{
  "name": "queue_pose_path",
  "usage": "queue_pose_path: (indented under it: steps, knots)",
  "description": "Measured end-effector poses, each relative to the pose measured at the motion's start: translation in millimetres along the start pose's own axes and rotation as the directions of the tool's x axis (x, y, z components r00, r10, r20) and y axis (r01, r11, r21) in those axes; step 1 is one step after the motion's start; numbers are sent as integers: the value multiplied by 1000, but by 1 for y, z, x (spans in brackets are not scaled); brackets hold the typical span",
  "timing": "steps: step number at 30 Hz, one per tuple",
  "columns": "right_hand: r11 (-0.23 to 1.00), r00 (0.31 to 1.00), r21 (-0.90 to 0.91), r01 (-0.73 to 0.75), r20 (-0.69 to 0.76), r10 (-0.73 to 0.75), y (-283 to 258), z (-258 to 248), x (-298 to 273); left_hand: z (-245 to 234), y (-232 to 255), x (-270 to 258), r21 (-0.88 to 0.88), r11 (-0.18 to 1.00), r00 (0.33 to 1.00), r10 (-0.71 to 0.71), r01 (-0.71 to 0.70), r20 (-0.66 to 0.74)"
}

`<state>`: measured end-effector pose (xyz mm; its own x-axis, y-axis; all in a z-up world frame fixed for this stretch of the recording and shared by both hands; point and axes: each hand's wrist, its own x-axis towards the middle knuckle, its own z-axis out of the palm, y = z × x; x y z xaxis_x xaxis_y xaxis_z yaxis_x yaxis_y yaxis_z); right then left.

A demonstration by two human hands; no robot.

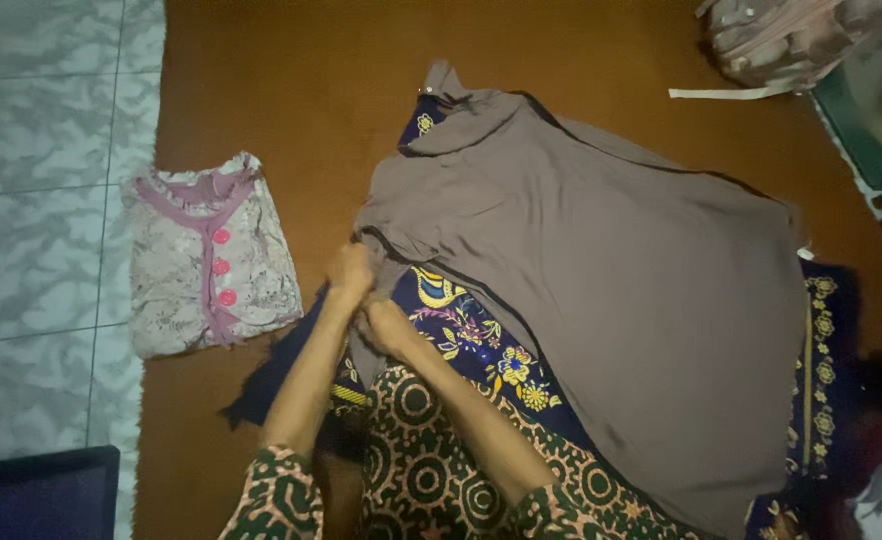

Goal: The person irons a brown garment on a rug using an iron and then folds it by hand.

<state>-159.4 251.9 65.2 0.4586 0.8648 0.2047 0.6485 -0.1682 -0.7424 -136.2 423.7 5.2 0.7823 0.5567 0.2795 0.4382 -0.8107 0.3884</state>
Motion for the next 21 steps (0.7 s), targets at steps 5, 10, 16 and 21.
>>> queue_pose_path:
  steps: [5,10,16,21]
  knots:
    - [990,969,130,-59,245,26,-24,-12,6,-4,-69,-1,4,985,968,-173,175,184]
    - [984,889,164,-65,458,-17,-15,-11,6,-7,-85,-13,-86,993,997,-79,76,-26]
    - [978,892,-191,-81,-453,-14,77,-64,-33,-22,-51,-5,117,978,977,-152,170,-147]
    - [828,836,-290,-480,-439,330,98,-116,-81,-41,32,2,169,986,1000,-8,8,-1]
